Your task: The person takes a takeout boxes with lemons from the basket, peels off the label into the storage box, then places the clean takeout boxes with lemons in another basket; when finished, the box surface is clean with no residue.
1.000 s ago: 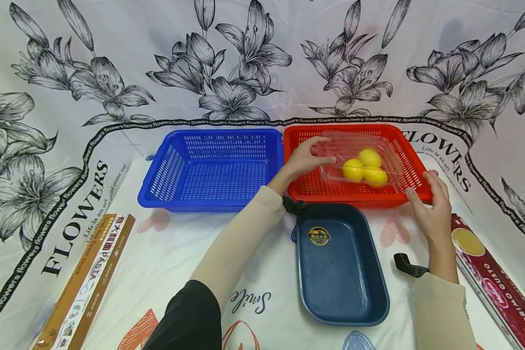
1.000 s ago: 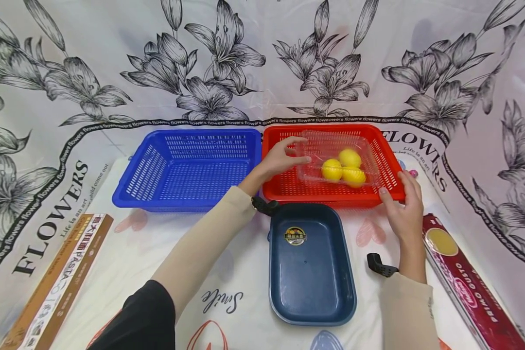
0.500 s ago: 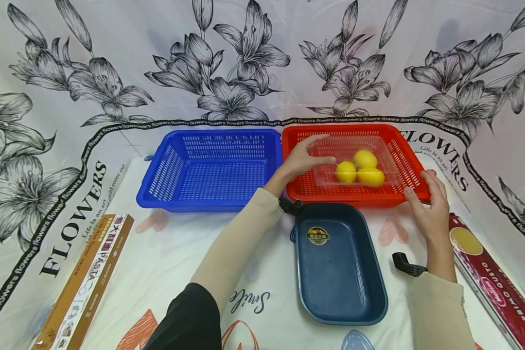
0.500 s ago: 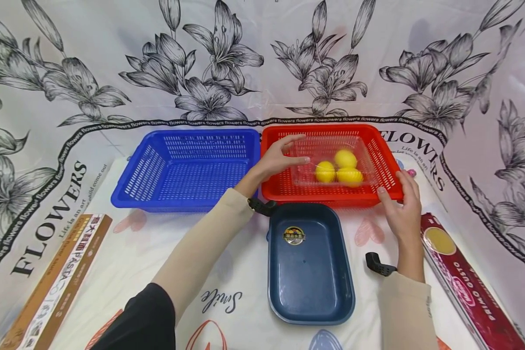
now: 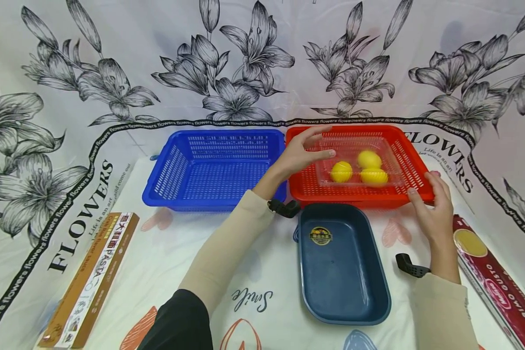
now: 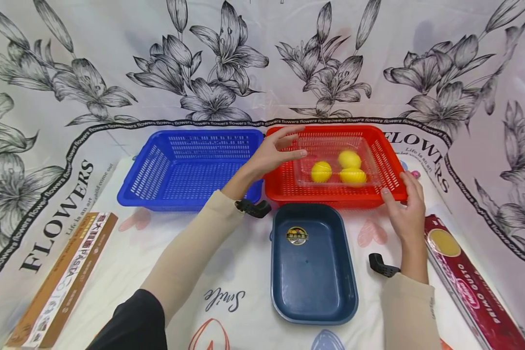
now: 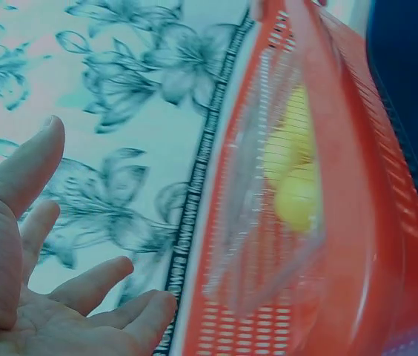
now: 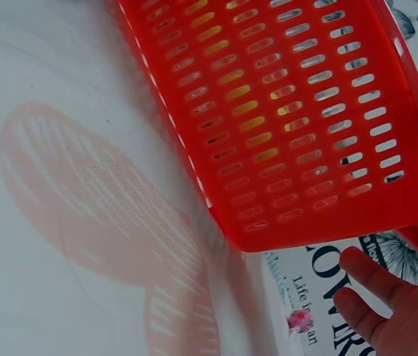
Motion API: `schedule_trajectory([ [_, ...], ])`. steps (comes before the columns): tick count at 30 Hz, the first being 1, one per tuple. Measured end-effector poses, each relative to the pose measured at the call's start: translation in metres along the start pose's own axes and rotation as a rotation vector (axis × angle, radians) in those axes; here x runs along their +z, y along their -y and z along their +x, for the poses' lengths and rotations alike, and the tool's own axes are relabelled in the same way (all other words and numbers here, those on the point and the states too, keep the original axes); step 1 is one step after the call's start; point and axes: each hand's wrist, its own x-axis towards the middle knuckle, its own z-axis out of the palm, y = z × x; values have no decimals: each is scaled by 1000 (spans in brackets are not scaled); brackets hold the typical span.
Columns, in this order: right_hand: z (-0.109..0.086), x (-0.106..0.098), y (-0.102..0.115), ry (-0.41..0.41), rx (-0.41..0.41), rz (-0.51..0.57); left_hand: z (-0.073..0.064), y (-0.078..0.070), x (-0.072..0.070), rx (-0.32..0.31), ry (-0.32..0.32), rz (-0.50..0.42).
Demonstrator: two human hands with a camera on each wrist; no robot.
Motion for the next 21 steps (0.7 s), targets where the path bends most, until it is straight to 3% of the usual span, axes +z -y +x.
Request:
schedule_trajectory([
  [6, 5, 0, 1, -11, 18, 33, -23, -5, -16, 57, -28, 14],
  [12, 8, -4, 6, -66, 25, 64, -53, 4, -29, 88, -71, 1],
  [17, 6, -16, 28, -99, 83, -36, -76, 17, -39, 79, -96, -10],
  [21, 0, -21, 54, -107, 84, -50, -92, 23, -48, 71, -143, 23],
])
